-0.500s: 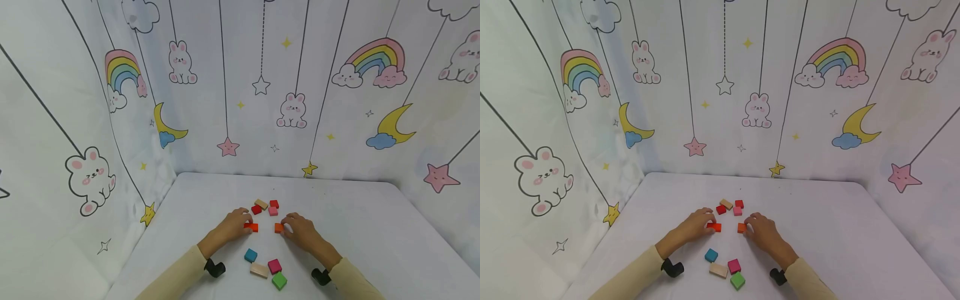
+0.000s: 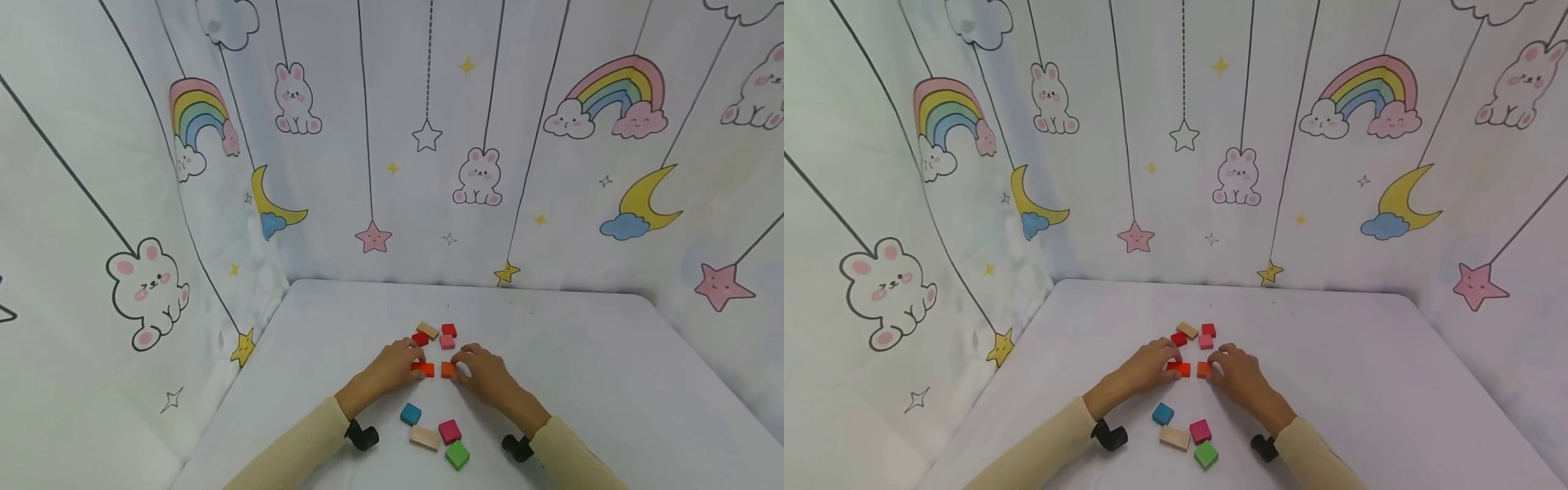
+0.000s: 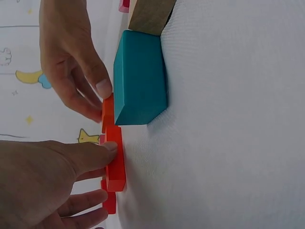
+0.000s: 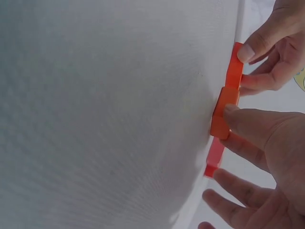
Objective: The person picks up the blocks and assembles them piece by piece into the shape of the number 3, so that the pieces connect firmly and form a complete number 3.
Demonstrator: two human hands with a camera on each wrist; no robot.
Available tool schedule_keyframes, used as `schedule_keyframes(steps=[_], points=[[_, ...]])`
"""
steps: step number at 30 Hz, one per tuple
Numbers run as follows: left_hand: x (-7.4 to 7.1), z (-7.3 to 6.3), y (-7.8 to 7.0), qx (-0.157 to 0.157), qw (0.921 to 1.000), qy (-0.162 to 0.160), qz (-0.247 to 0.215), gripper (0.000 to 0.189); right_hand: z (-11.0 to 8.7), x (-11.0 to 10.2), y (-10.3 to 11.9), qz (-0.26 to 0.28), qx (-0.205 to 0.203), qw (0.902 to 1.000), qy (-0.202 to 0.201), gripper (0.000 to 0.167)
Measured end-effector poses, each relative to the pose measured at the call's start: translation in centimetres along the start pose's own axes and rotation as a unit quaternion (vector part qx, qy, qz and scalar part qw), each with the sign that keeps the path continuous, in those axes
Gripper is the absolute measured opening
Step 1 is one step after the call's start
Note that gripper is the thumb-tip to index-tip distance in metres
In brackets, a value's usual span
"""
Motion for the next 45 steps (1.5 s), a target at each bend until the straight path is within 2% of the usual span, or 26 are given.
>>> schedule_keyframes(steps=[12, 22, 27, 31, 37, 45], points=[[0.0, -0.3, -0.7, 0.019, 0.9998, -0.009, 0.002, 0.025, 0.0, 0.1, 0.5, 0.018, -0.006, 0.9998, -0.002, 0.029], [0.1, -0.1, -0.6, 0.021, 0.9997, -0.011, 0.002, 0.024, 0.0, -0.3, 0.7, 0.017, -0.012, 0.9998, 0.001, 0.026], [0.0, -0.2, -0.7, 0.015, 0.9998, -0.008, 0.002, 0.024, 0.4, -0.2, 0.5, 0.021, -0.010, 0.9997, 0.007, 0.032], [0.0, -0.2, -0.7, 0.014, 0.9999, -0.005, 0.004, 0.024, 1.1, -0.7, 0.1, 0.016, 0.003, 0.9999, 0.001, 0.038], [0.1, -0.1, -0.5, 0.013, 0.9999, -0.001, 0.002, 0.024, 3.1, -1.5, -0.6, 0.007, 0.018, 0.9997, -0.015, 0.033], [0.3, 0.2, -0.1, 0.012, 0.9999, 0.004, 0.000, 0.025, 5.3, -0.4, -1.2, -0.001, 0.020, 0.9996, -0.019, 0.033]])
Point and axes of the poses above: each hand's wrist, its own z-axis towards the middle knuckle, its own x-axis out of the palm, y = z × x, the point moved 2 cm from there along z, towards the middle knuckle, and after that the axes turned 10 degrees about -z, right-handed, at the moved point
